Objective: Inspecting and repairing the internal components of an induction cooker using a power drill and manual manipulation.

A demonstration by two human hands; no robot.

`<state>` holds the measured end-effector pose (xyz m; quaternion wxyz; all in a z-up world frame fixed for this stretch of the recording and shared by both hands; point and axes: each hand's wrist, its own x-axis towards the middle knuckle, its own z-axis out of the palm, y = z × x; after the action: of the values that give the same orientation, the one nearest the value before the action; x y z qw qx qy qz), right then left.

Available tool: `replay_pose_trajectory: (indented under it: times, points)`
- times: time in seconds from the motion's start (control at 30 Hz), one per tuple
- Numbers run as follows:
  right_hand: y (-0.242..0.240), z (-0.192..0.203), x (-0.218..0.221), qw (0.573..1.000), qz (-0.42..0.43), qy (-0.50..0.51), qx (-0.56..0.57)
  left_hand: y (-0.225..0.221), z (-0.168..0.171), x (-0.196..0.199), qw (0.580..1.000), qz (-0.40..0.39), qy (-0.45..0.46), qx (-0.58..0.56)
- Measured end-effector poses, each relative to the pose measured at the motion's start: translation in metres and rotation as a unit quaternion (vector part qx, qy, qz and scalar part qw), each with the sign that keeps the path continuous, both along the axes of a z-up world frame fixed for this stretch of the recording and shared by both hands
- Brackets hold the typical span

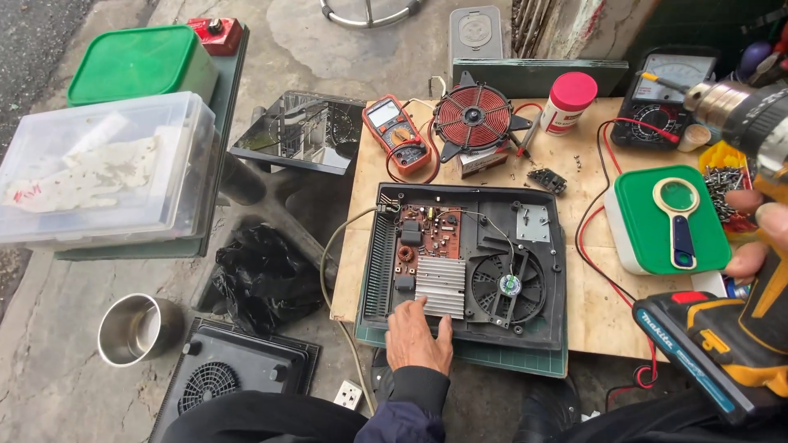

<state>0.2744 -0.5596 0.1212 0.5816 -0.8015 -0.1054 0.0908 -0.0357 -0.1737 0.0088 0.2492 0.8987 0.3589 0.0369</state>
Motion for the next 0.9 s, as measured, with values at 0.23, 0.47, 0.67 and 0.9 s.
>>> replay_pose_trajectory:
  times: [0.23,0.47,0.67,0.9]
  points:
    - [0.064,0.054,-0.050,0.994,-0.042,0.035,-0.091,-0.001,-0.013,0.008,0.994,-0.022,0.073,0.075]
    - [0.093,0.063,-0.035,0.987,-0.023,0.081,-0.138,-0.008,-0.031,0.011,0.997,0.001,0.072,0.026]
    - [0.093,0.057,-0.042,0.977,-0.032,0.131,-0.167,-0.011,-0.014,0.023,0.995,0.027,0.094,-0.027]
    - [0.059,-0.007,-0.051,0.985,-0.038,0.073,-0.152,-0.013,-0.017,0.029,0.993,0.044,0.090,-0.065]
